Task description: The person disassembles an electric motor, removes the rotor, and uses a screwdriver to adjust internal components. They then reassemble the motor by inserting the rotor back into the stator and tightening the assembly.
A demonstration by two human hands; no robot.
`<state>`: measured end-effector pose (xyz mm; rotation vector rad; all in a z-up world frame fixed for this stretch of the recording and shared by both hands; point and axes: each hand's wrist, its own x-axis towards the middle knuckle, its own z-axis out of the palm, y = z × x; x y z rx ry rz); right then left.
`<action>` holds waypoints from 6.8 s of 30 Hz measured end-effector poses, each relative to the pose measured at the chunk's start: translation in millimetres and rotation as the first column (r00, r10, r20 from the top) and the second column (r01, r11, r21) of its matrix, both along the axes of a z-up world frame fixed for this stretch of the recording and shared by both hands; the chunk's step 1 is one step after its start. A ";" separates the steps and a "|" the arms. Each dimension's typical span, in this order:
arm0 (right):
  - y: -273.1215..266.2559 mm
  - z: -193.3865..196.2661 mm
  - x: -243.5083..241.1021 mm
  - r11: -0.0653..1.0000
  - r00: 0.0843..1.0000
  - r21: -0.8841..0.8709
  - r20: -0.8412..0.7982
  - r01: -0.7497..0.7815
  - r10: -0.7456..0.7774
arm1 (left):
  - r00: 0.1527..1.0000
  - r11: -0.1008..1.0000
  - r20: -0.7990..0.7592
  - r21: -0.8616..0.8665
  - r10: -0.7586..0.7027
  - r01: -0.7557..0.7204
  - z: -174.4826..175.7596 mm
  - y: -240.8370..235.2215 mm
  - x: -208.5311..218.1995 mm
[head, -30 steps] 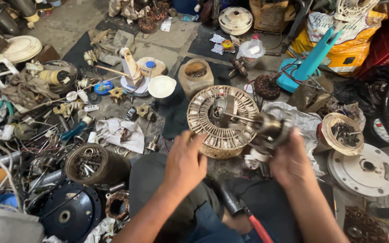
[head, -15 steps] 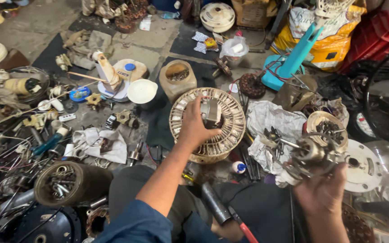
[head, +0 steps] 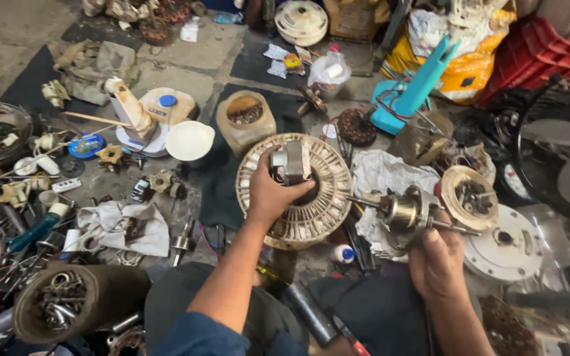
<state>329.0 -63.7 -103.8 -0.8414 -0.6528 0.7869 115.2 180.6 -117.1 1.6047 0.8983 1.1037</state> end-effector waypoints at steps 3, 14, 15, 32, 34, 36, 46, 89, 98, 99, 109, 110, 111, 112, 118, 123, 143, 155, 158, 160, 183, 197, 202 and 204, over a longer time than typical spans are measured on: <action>14.3 21.9 -10.0 0.999 0.988 0.039 0.157 0.001 -0.008 | 0.934 0.976 0.335 -0.129 -0.123 0.174 17.9 -0.7 -9.0; 76.0 69.5 -64.3 0.993 0.916 -0.110 0.400 0.031 0.015 | 0.945 0.974 0.235 0.071 -0.226 0.215 45.7 -12.3 -44.1; 80.2 69.8 -68.7 0.994 0.916 -0.104 0.400 0.018 0.026 | 0.940 0.970 0.239 0.069 -0.244 0.234 46.3 -12.5 -45.7; 99.3 66.7 -80.9 0.997 0.873 -0.082 0.485 -0.008 0.047 | 0.874 0.944 0.377 0.000 -0.306 0.331 47.1 -14.3 -44.2; 95.0 67.2 -80.3 0.993 0.874 -0.118 0.484 0.020 0.040 | 0.866 0.945 0.396 0.012 -0.304 0.326 46.2 -16.1 -43.3; 91.8 67.4 -78.5 0.990 0.875 -0.138 0.483 0.039 0.033 | 0.874 0.950 0.393 -0.003 -0.285 0.311 44.6 -16.6 -41.9; 86.4 32.1 -55.7 0.997 0.959 0.057 0.280 -0.056 0.038 | 0.956 0.975 0.289 0.222 -0.042 -0.025 51.3 -42.3 -30.4; 79.0 85.4 -78.2 0.992 0.956 0.041 0.272 -0.122 0.106 | 0.854 0.927 0.475 0.375 -0.212 0.021 64.7 -48.0 -37.1; 81.2 75.9 -75.8 0.993 0.979 -0.072 0.174 -0.096 0.107 | 0.862 0.900 0.442 0.434 -0.246 0.035 69.0 -50.2 -38.2; 81.9 73.9 -75.2 0.992 0.977 -0.059 0.174 -0.111 0.119 | 0.874 0.889 0.422 0.457 -0.240 0.024 69.1 -50.3 -38.2; 90.0 66.6 -86.9 0.990 0.975 -0.046 0.172 -0.131 0.137 | 0.904 0.887 0.359 0.461 -0.232 0.044 70.4 -54.0 -39.4; 90.8 69.1 -88.5 0.986 0.970 -0.042 0.181 -0.159 0.164 | 0.907 0.875 0.349 0.483 -0.234 0.039 71.1 -53.3 -40.6; 91.4 72.1 -90.0 0.981 0.970 -0.063 0.155 -0.181 0.189 | 0.911 0.863 0.339 0.504 -0.236 0.036 71.9 -52.6 -41.7; 91.8 75.1 -91.5 0.976 0.969 -0.083 0.128 -0.203 0.212 | 0.914 0.851 0.329 0.525 -0.238 0.033 72.6 -52.0 -42.7; 93.6 85.6 -93.7 0.949 0.953 -0.143 0.070 -0.282 0.294 | 0.913 0.850 0.302 0.521 -0.274 0.083 74.8 -55.8 -44.8; 94.4 75.8 -90.4 0.961 0.974 -0.178 0.038 -0.211 0.221 | 0.781 0.900 0.471 0.346 -0.411 0.265 69.6 -67.5 -42.0; 104.6 56.0 -120.8 0.986 1.000 -0.166 0.004 0.021 -0.020 | 0.931 0.952 0.325 0.300 -0.164 0.063 60.6 -73.7 -24.8; 105.2 67.5 -132.3 0.928 0.956 -0.275 0.218 0.253 -0.197 | 0.726 0.918 0.594 0.058 -0.347 0.391 51.0 -70.7 -23.2; 101.3 66.3 -131.2 0.897 0.819 -0.249 0.544 0.366 -0.183 | 0.712 0.889 0.601 -0.005 -0.364 0.458 49.6 -72.8 -24.0; 101.4 66.4 -126.4 0.872 0.868 -0.327 0.459 0.364 -0.190 | 0.763 0.891 0.526 -0.020 -0.376 0.453 49.6 -69.5 -21.7; 122.9 57.4 -80.4 0.894 0.979 -0.444 0.157 -0.051 0.134 | 0.831 0.925 0.473 -0.083 -0.291 0.371 21.3 -58.3 -16.9; 85.5 107.2 -106.6 0.812 0.301 -0.155 0.953 0.563 -0.028 | 0.917 1.000 0.399 0.024 0.006 -0.017 36.7 -36.8 -33.0; 72.6 105.2 -97.3 0.895 -0.256 0.213 0.960 0.392 -0.116 | 0.893 0.999 0.448 0.009 -0.037 0.037 44.3 -40.0 -36.6; 77.8 99.1 -93.7 0.860 -0.125 0.114 0.990 0.497 -0.059 | 0.886 0.998 0.461 0.043 -0.052 0.036 47.5 -38.2 -38.5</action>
